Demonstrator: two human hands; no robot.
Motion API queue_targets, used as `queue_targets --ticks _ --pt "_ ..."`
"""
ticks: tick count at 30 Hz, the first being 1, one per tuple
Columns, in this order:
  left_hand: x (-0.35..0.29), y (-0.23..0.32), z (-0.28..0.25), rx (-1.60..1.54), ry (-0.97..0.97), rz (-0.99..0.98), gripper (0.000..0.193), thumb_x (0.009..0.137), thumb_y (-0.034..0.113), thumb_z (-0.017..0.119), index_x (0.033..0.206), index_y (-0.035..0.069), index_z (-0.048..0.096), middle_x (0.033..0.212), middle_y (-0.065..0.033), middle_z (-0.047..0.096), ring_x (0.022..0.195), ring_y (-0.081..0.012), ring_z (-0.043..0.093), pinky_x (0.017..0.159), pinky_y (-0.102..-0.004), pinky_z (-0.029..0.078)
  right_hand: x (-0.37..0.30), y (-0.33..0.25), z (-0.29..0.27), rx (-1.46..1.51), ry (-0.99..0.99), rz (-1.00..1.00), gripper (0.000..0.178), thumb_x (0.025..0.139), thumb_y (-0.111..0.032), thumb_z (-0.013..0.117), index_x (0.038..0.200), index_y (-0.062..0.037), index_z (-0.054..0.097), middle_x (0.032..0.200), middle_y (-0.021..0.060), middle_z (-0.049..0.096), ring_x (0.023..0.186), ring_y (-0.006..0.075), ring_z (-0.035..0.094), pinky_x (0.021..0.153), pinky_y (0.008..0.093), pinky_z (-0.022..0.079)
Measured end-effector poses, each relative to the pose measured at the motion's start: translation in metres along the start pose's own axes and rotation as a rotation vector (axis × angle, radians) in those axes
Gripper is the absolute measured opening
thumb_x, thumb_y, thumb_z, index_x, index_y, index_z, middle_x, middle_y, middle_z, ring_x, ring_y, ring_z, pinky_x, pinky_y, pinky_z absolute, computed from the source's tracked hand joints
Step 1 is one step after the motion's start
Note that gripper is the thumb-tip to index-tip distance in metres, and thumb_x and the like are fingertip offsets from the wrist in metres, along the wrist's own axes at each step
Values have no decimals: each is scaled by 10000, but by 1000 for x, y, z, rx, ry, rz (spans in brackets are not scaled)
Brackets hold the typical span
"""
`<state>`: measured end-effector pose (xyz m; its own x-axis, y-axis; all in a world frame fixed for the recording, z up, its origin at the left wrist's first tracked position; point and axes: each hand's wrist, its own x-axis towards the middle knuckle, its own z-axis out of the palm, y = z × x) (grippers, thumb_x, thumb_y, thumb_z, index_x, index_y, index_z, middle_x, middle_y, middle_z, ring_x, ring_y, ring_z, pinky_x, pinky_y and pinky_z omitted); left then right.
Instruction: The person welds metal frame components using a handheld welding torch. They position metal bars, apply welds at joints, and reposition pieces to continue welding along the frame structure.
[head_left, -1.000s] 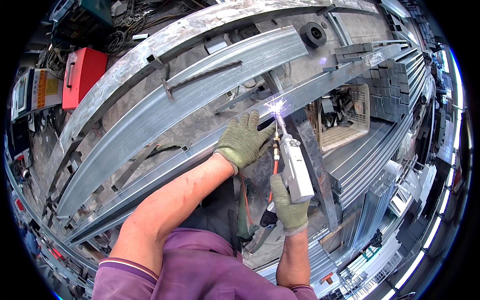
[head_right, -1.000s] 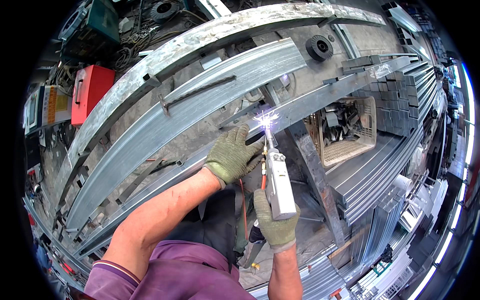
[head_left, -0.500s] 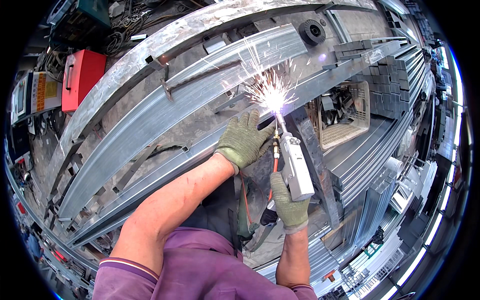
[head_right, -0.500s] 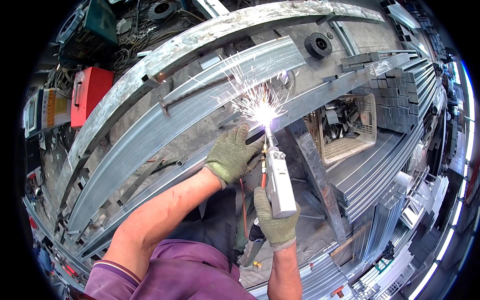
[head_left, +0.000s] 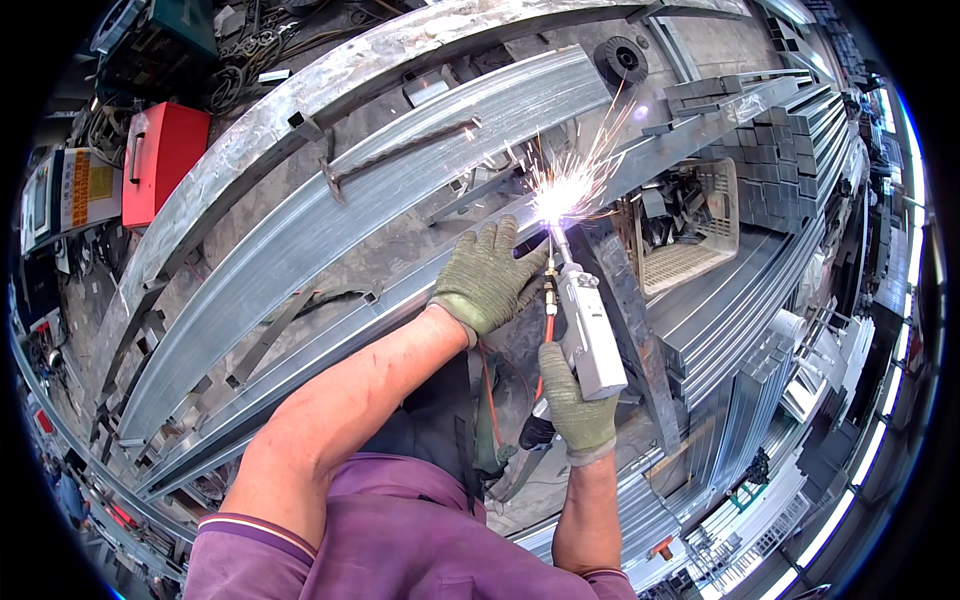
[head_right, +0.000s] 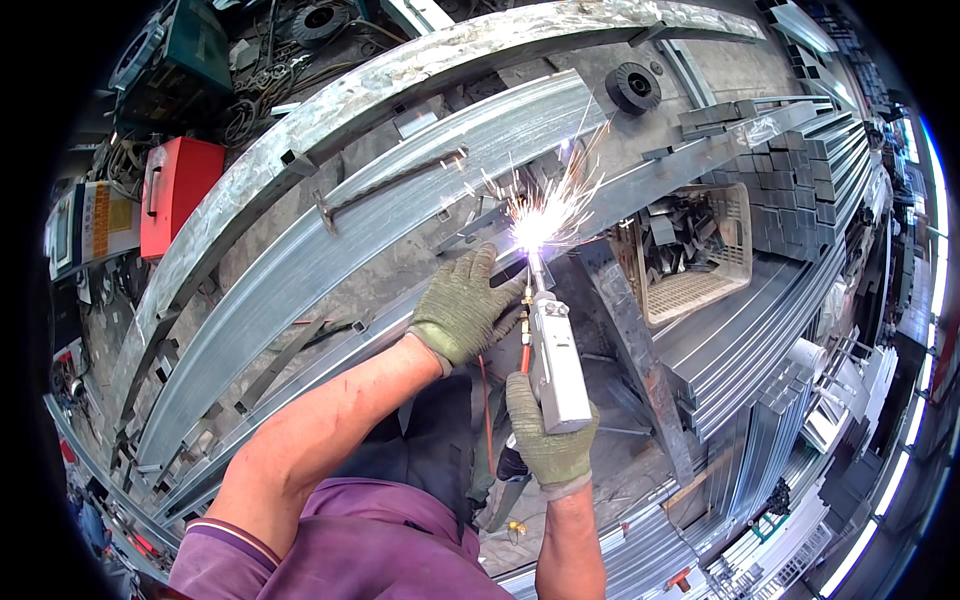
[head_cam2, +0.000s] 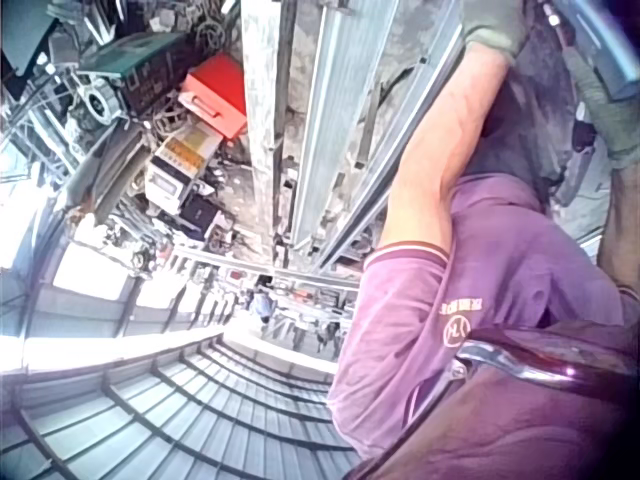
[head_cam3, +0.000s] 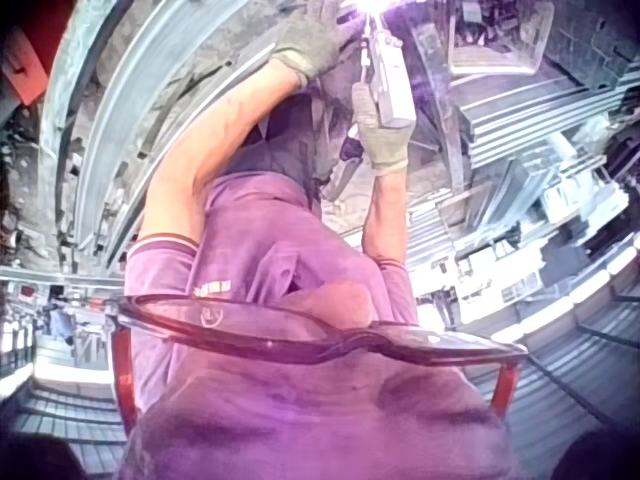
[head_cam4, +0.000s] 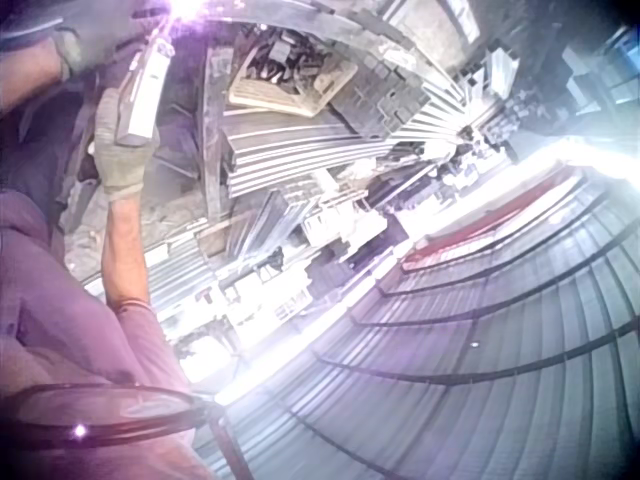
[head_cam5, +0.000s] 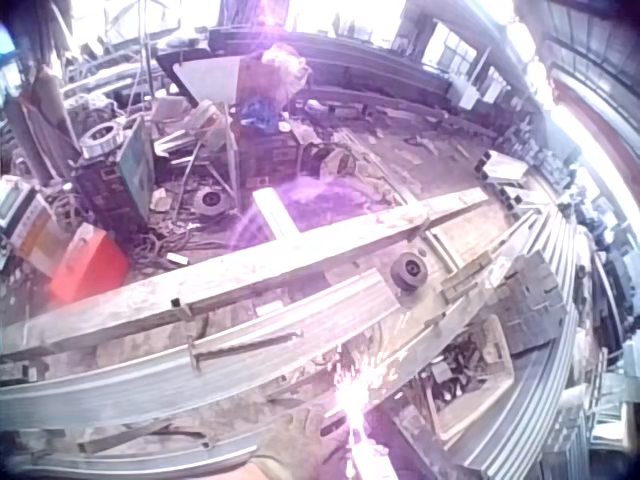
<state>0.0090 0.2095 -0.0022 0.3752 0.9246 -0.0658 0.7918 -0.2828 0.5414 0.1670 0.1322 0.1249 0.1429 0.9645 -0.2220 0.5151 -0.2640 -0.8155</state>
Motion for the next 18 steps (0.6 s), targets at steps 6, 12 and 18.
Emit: queue_targets --ticks 6,12,18 --pt "-2 -1 2 -35 43 23 517 1015 447 667 1462 187 658 1550 -297 499 1419 -450 526 1158 -555 453 -3 1 0 -18 -9 4 220 923 -106 858 1082 23 776 852 89 785 756 120 748 659 321 586" --pt "-4 -3 5 -52 102 37 459 975 393 717 1239 19 691 1507 -304 544 1387 -451 568 1134 -546 482 -7 1 1 29 6 12 211 923 -110 861 1071 16 779 839 85 781 755 128 753 660 318 585" --pt "-4 -5 9 -50 121 43 460 940 372 739 1140 -39 685 1496 -304 554 1389 -442 569 1134 -536 485 -11 2 1 18 -7 42 188 927 -109 855 1050 10 778 822 80 778 730 120 745 632 318 574"
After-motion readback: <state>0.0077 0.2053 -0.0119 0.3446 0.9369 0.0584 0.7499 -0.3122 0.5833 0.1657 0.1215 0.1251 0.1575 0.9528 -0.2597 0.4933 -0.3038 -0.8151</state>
